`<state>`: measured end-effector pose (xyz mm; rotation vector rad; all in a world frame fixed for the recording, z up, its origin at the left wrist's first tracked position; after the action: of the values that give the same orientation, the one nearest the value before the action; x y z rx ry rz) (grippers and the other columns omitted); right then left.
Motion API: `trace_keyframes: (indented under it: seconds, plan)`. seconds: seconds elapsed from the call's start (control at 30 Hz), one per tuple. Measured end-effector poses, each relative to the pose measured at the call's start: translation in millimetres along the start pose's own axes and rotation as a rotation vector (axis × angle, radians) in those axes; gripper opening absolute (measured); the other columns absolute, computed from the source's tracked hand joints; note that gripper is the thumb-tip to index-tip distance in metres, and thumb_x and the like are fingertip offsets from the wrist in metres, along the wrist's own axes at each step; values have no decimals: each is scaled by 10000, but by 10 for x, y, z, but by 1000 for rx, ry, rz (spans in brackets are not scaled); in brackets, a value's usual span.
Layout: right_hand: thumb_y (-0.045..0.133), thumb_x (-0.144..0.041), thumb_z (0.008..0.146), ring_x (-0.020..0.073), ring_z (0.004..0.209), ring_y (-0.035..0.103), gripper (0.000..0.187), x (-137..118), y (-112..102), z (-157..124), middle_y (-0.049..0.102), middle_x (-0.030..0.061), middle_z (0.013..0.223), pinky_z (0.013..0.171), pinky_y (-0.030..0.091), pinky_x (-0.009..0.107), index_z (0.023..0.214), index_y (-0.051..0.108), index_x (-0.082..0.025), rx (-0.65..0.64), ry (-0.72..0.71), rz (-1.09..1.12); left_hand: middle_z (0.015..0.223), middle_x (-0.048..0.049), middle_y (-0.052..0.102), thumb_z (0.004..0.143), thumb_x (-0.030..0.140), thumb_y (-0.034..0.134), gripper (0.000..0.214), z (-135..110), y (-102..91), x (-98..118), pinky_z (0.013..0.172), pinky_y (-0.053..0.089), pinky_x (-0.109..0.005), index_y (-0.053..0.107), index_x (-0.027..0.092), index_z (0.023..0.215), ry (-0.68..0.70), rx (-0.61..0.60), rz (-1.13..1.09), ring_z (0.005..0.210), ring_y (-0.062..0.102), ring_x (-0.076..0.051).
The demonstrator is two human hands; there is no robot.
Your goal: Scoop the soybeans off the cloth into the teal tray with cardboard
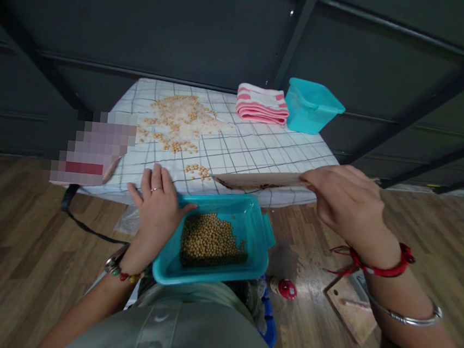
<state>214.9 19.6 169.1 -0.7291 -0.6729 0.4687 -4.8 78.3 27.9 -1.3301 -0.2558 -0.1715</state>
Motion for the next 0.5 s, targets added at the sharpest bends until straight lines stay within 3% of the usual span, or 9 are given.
trace_keyframes:
  seconds: [0.4,0.5]
  plan:
    - [405,-95,817,133,642,556,168,4,367,315,593,5,654,589,412,265,870,536,-186,20,32,-122,1422,-266,251,656,299,539,804,-12,9,-4,1025,82,-649,227,-19,1325,-9,0,-11,1317,172,-390]
    - [391,-98,818,137,669,549,203,-15,496,416,592,-1,673,603,397,279,881,550,-210,-30,54,-111,1416,-276,254,658,300,540,806,-15,5,3,1028,82,-646,224,-31,1322,-2,0,-8,1316,174,-392]
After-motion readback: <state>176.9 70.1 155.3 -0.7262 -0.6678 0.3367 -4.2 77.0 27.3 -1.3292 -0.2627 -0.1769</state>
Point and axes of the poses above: each hand's wrist, its own z-axis towards the middle knuckle, its own y-axis out of the palm, x = y × z, the point moved 8 cm from there along z, towards the middle knuckle
